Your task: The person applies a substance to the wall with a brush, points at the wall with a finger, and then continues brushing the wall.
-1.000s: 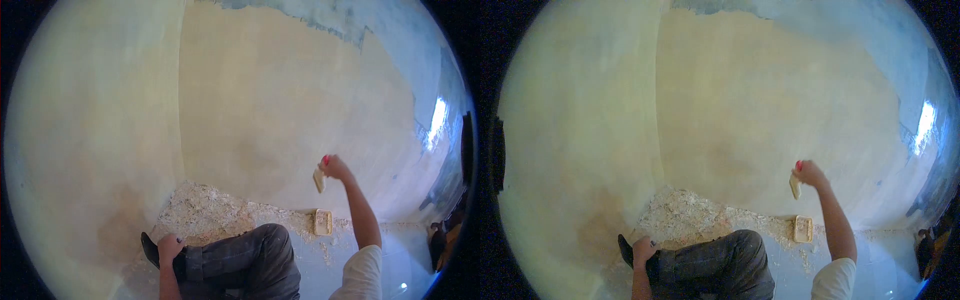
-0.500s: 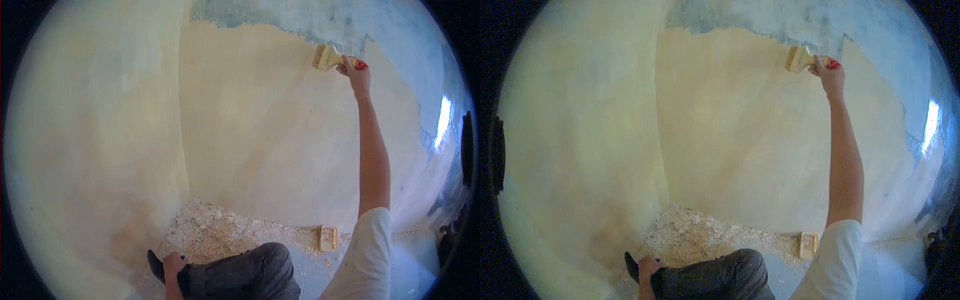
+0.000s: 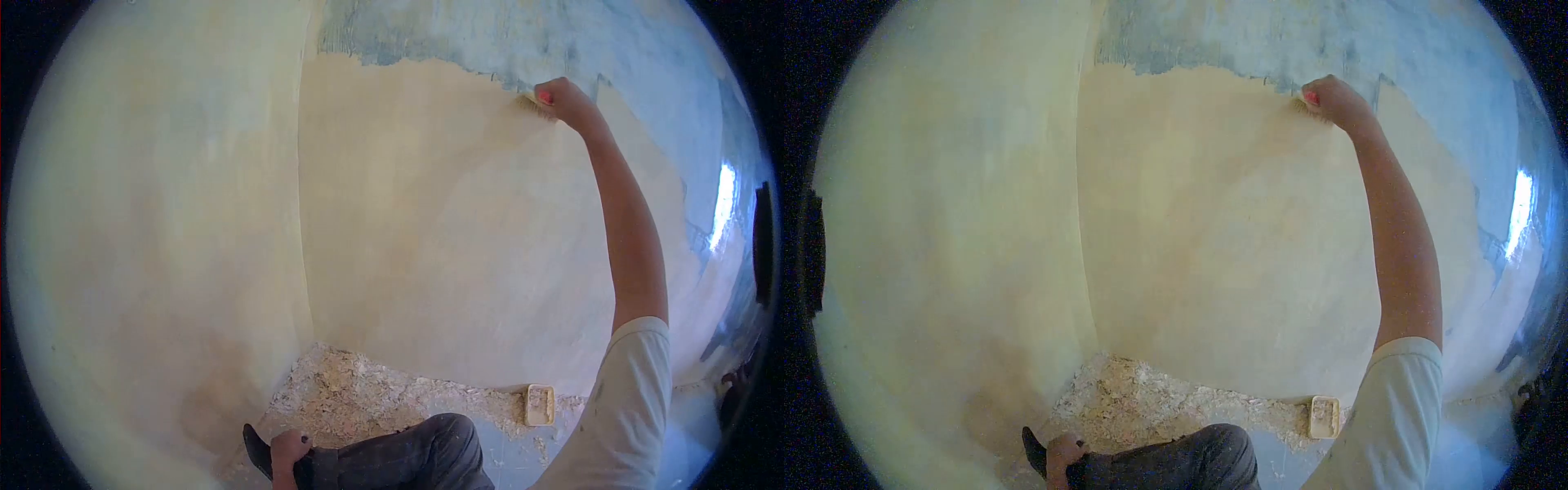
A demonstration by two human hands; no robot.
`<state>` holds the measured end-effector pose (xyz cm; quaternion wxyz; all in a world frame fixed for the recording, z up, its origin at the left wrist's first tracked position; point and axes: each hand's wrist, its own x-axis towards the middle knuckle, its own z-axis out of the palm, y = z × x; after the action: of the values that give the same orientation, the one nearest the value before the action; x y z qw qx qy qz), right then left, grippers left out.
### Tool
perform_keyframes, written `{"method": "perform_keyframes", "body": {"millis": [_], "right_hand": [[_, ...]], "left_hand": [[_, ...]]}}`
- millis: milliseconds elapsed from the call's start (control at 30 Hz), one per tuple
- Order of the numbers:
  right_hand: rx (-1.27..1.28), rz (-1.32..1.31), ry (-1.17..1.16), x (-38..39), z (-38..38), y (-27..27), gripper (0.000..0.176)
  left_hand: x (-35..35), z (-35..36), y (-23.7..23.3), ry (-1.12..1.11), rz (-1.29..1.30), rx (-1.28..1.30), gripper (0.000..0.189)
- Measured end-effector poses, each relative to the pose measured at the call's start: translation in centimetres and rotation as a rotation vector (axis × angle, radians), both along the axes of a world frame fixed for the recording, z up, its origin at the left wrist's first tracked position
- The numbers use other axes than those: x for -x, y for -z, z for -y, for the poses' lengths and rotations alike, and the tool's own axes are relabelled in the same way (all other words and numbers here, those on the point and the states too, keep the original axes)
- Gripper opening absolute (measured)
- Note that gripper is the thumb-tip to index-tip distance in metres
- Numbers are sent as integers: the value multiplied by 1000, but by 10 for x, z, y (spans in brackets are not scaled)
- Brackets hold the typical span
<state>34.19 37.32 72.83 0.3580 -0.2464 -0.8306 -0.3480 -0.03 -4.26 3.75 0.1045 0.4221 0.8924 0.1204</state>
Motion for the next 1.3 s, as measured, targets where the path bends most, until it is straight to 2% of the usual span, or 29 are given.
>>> {"method": "perform_keyframes", "body": {"millis": [67,133,200,267,300,333,367,400,433,467,500,533,567,633,733,867,900,1000,1067,1133,1200,1300], "right_hand": [[-143,167,12,10,17,8,15],[-127,7,-277,-4,26,42,15],[-220,-180,-484,-22,39,91,17],[-15,-394,-430,-49,51,154,23],[-13,-481,-375,-62,56,193,21],[129,-548,-322,-87,47,241,17],[314,-563,-146,-114,47,289,12],[169,-395,-213,-143,42,341,9],[174,-366,-297,-154,63,379,10],[326,-404,-157,-177,77,423,11],[476,-505,-4,-199,83,468,12],[657,-684,20,-215,99,503,14],[697,-914,-3,-238,97,553,15],[883,-1382,-92,-265,120,621,14],[1041,-1771,36,-295,153,690,13],[1075,-1839,72,-297,170,704,13],[1050,-1801,1,-291,162,693,12],[1056,-1716,-161,-266,131,647,14],[1076,-1818,-259,-232,110,603,17],[1234,-1753,-537,-202,97,562,17],[1182,-1559,-554,-168,81,547,16],[1485,-1630,-706,-112,78,501,17]], "left_hand": [[1,4,-3,22,26,7,36],[-2,4,-7,-35,31,33,33],[3,6,4,-24,31,19,32],[3,5,3,-16,42,4,31],[0,10,-4,-7,12,-18,31],[-4,12,-9,10,-15,-33,31],[-7,14,-8,20,-2,-22,31],[-7,13,-8,30,3,-87,30],[-5,13,-6,39,5,-150,29],[-4,11,-3,54,12,-135,29],[-2,8,3,21,-30,-112,27],[1,6,9,-10,-75,-84,26],[4,5,14,4,-69,-61,26],[5,5,20,12,-123,-224,24],[-10,2,-20,-5,26,-138,21],[-7,4,-3,51,-19,-160,19],[-5,3,-1,66,-24,-183,18],[-1,5,2,96,-58,-199,18],[-5,3,1,99,-73,-206,18],[-4,4,-4,136,-40,-187,20],[-7,6,-4,113,-42,-135,22],[-5,8,4,88,-89,-63,26]]}}
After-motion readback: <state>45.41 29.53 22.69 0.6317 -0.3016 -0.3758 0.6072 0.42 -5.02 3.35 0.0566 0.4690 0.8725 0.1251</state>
